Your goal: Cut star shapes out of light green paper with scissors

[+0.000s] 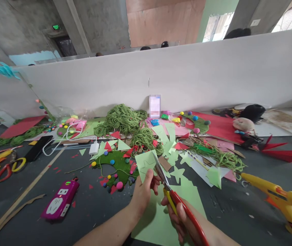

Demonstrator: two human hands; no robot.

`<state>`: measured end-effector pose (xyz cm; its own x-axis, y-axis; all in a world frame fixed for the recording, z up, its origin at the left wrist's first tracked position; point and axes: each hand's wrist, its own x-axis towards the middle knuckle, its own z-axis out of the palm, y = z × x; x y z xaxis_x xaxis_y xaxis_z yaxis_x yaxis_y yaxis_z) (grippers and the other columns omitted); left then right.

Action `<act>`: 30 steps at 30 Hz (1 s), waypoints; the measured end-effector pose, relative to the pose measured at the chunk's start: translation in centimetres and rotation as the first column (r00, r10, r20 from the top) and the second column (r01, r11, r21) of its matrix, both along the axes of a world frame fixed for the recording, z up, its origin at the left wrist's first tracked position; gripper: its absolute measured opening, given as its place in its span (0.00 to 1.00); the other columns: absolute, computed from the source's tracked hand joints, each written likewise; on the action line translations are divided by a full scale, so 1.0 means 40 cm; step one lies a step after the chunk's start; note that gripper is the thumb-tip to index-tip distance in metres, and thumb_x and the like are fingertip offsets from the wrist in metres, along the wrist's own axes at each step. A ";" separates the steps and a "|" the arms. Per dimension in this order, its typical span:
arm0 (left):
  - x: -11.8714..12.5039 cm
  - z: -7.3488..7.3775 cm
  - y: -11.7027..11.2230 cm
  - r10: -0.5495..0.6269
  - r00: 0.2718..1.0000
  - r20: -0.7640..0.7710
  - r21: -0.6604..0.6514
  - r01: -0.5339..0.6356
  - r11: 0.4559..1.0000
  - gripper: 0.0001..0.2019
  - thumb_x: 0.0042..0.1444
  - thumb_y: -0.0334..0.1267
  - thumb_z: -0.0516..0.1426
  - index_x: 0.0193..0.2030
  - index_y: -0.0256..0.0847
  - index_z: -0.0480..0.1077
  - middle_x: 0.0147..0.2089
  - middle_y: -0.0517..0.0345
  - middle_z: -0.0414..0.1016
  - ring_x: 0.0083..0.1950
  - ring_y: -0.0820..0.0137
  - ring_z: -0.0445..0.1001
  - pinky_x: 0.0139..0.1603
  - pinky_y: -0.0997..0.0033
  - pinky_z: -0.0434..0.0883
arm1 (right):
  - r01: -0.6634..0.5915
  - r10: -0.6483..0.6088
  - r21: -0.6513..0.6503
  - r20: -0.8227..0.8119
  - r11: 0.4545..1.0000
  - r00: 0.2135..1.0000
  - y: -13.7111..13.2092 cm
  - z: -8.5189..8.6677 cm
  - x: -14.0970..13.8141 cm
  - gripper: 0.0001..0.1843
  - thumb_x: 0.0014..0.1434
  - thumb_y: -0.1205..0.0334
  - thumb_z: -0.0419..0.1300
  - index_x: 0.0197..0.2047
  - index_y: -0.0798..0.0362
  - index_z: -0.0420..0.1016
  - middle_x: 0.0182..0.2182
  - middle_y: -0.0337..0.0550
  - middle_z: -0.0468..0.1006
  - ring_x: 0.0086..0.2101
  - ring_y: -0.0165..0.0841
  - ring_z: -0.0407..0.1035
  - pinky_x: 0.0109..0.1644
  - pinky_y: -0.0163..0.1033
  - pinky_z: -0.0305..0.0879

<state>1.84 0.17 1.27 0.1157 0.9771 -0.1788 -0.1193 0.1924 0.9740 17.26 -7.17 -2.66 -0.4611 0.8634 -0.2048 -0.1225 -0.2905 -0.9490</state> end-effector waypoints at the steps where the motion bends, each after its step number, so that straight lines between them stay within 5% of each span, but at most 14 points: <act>1: 0.000 0.002 0.000 0.004 1.000 -0.004 -0.001 -0.004 1.000 0.29 0.56 0.66 0.59 0.25 0.38 0.72 0.20 0.61 0.64 0.22 0.74 0.61 0.27 0.72 0.64 | -0.004 0.004 0.000 0.002 1.000 1.000 0.001 0.001 0.000 0.40 0.60 0.20 0.45 0.50 0.51 0.60 0.26 0.28 0.55 0.20 0.21 0.49 0.24 0.30 0.65; 30: 0.005 -0.005 -0.003 0.006 1.000 0.001 -0.008 -0.006 1.000 0.30 0.55 0.67 0.58 0.24 0.37 0.72 0.19 0.61 0.62 0.22 0.74 0.61 0.27 0.71 0.63 | 0.031 -0.032 0.013 0.029 0.999 0.999 -0.003 -0.009 -0.006 0.40 0.60 0.20 0.43 0.49 0.50 0.61 0.26 0.28 0.54 0.19 0.21 0.49 0.21 0.29 0.62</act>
<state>2.06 0.05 1.08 0.1098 0.9763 -0.1866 -0.1216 0.1996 0.9723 17.04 -7.30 -3.04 -0.4277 0.8799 -0.2071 -0.1033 -0.2752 -0.9558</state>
